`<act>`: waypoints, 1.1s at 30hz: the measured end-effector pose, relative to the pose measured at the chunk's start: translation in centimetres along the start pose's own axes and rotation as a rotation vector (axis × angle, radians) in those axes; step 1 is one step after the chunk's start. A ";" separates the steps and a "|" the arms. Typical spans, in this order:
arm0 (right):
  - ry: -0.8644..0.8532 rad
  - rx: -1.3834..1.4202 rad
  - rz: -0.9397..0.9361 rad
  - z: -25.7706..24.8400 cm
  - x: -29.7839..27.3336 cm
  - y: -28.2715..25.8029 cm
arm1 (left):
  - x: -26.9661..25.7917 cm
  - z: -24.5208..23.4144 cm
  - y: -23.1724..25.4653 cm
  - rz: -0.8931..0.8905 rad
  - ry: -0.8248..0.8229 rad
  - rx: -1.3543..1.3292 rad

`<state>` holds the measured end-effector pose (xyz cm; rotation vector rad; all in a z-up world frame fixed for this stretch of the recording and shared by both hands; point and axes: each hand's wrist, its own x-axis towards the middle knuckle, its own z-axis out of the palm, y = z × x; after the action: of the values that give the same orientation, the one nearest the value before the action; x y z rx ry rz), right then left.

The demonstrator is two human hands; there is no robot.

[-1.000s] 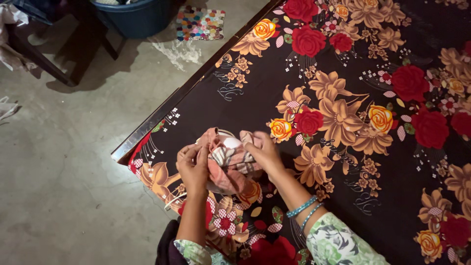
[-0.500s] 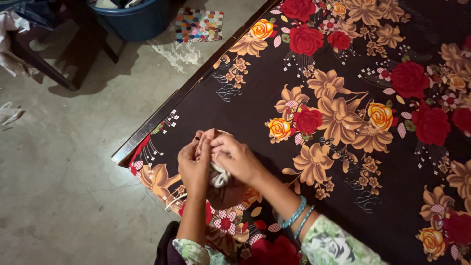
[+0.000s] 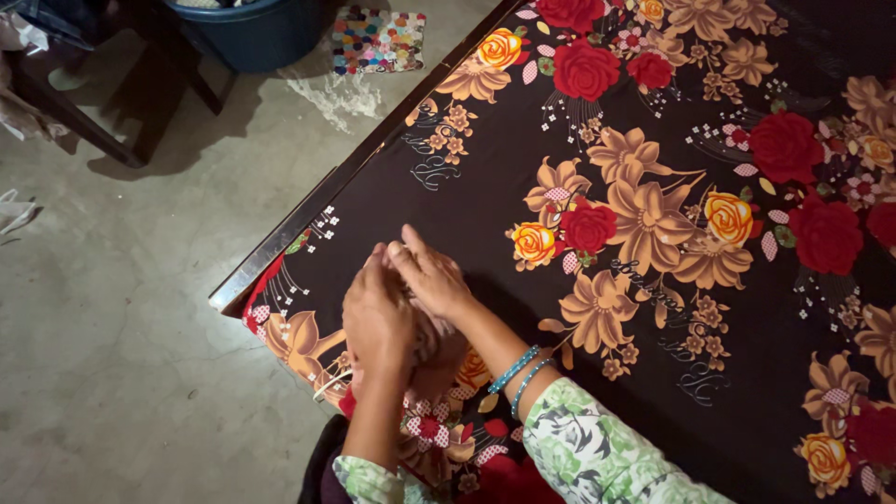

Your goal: The person retrieves a white electric kettle from a shelf and wipes its exterior with a cloth. They rotate the kettle to clean different sides, including the lid and handle, then place it on a floral tablecloth and continue wiping.

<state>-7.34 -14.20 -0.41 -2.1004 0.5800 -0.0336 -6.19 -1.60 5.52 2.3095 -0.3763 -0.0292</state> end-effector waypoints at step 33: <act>-0.007 -0.313 -0.062 0.2 1.9 -0.9 | -1.6 5.9 -10.2 -0.567 0.078 -0.538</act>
<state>-5.29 -14.44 -0.18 -2.4214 0.5426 0.0317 -5.87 1.30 -6.04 1.8046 0.3059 -0.2841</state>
